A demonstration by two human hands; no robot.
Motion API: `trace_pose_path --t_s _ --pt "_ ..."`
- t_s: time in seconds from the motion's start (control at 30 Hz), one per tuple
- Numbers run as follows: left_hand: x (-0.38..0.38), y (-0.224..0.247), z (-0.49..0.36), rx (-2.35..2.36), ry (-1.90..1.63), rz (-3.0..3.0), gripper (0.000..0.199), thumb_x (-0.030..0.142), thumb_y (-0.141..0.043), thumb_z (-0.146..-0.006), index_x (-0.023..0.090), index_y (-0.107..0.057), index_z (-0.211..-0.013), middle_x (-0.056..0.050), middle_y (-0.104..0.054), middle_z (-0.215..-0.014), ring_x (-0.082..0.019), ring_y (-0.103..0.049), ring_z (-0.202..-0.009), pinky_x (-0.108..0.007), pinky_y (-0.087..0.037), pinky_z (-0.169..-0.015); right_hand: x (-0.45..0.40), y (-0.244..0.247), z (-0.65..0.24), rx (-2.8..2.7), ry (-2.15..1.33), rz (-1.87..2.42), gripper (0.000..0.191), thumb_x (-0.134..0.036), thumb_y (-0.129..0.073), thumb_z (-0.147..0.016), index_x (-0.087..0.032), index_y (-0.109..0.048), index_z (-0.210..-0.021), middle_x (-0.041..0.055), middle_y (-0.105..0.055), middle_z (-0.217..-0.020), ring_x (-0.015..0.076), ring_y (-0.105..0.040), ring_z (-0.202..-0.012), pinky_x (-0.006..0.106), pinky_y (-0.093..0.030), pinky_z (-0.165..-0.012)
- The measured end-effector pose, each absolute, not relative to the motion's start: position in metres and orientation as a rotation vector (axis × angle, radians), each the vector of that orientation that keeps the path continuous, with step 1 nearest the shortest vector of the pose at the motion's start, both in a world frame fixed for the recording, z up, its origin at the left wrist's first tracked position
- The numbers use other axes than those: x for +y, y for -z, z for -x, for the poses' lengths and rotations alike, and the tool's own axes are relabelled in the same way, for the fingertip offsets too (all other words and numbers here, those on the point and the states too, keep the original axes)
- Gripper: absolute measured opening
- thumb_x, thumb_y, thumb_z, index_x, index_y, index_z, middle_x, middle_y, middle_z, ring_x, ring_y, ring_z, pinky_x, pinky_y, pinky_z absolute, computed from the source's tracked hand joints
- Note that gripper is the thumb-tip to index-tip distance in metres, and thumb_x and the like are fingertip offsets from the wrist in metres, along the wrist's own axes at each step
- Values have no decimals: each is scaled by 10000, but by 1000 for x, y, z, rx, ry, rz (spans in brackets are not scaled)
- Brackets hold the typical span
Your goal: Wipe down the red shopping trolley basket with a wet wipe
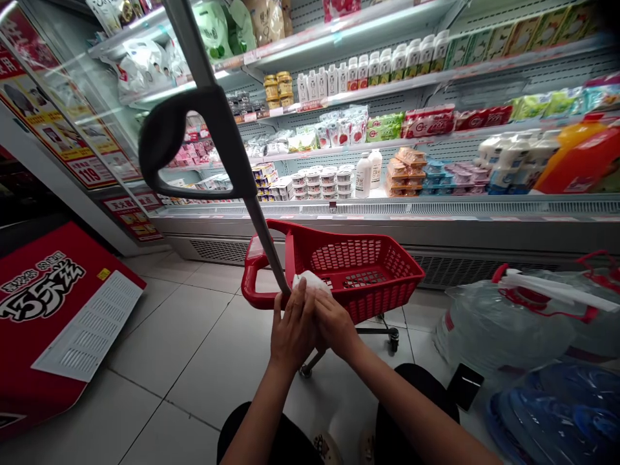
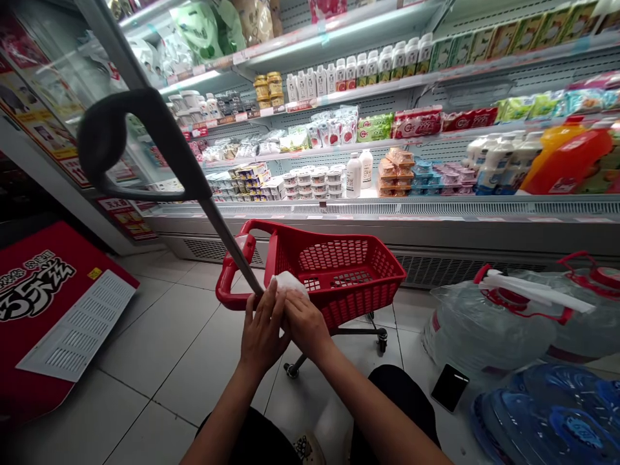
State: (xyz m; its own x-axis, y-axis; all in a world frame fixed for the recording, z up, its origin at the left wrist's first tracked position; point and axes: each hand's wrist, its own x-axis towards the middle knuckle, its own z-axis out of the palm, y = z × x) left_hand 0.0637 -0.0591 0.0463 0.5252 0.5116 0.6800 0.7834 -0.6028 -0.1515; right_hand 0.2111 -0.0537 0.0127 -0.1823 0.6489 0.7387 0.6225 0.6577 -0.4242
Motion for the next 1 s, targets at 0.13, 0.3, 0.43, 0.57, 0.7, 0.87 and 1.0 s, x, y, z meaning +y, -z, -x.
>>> trace_pose_path --t_s 0.13,0.3,0.43,0.57,0.7,0.87,1.0 --pt "-57 -44 -66 -1147 786 2280 828 114 -501 -895 163 -172 -1653 -116 -351 -1651 -244 -375 -1520 -467 -122 -1301 -60 12 -266 -1778 -22 1133 680 -13 -329 -963 -296 -422 -1575 37 -574 -1510 196 -486 -1438 462 -429 -1206" --pt "-58 -45 -76 -1195 779 2294 828 105 -472 -892 164 -157 -1656 -117 -340 -1652 -242 -416 -1496 -486 -61 -1306 -65 15 -282 -1732 -23 1238 714 7 -314 -942 -312 -430 -1570 27 -582 -1500 199 -480 -1443 476 -435 -1201" --pt "-58 -46 -79 -1198 830 2250 800 119 -455 -947 134 -89 -1658 -164 -328 -1647 -245 -422 -1492 -477 -127 -1294 -58 -6 -227 -1806 -44 1092 648 -56 -377 -988 -257 -368 -1604 78 -563 -1518 210 -481 -1443 458 -443 -1197" --pt "-57 -46 -74 -1173 828 2238 781 137 -445 -984 115 -48 -1656 -191 -318 -1645 -244 -413 -1497 -470 -165 -1284 -54 -13 -201 -1823 -39 993 619 -100 -407 -1017 -231 -333 -1618 101 -577 -1503 219 -475 -1447 457 -441 -1198" --pt "-52 -43 -65 -1201 747 2286 777 133 -471 -940 191 -172 -1655 -117 -329 -1659 -242 -402 -1505 -497 -72 -1302 -54 12 -250 -1824 9 1075 687 -21 -328 -979 -293 -350 -1609 50 -556 -1528 200 -474 -1447 461 -438 -1200" --pt "-47 -37 -62 -1252 720 2297 685 146 -503 -925 264 -390 -1590 -53 -456 -1606 -263 -438 -1478 -547 35 -1301 -59 48 -335 -1754 102 1298 738 20 -308 -932 -311 -406 -1584 29 -558 -1526 207 -486 -1438 477 -416 -1215" --pt "-51 -32 -75 -1347 739 2270 674 146 -565 -884 236 -472 -1545 -91 -455 -1610 -311 -357 -1524 -538 -99 -1307 -61 45 -332 -1694 111 1389 736 16 -326 -919 -293 -417 -1580 43 -566 -1516 225 -503 -1425 502 -433 -1202"
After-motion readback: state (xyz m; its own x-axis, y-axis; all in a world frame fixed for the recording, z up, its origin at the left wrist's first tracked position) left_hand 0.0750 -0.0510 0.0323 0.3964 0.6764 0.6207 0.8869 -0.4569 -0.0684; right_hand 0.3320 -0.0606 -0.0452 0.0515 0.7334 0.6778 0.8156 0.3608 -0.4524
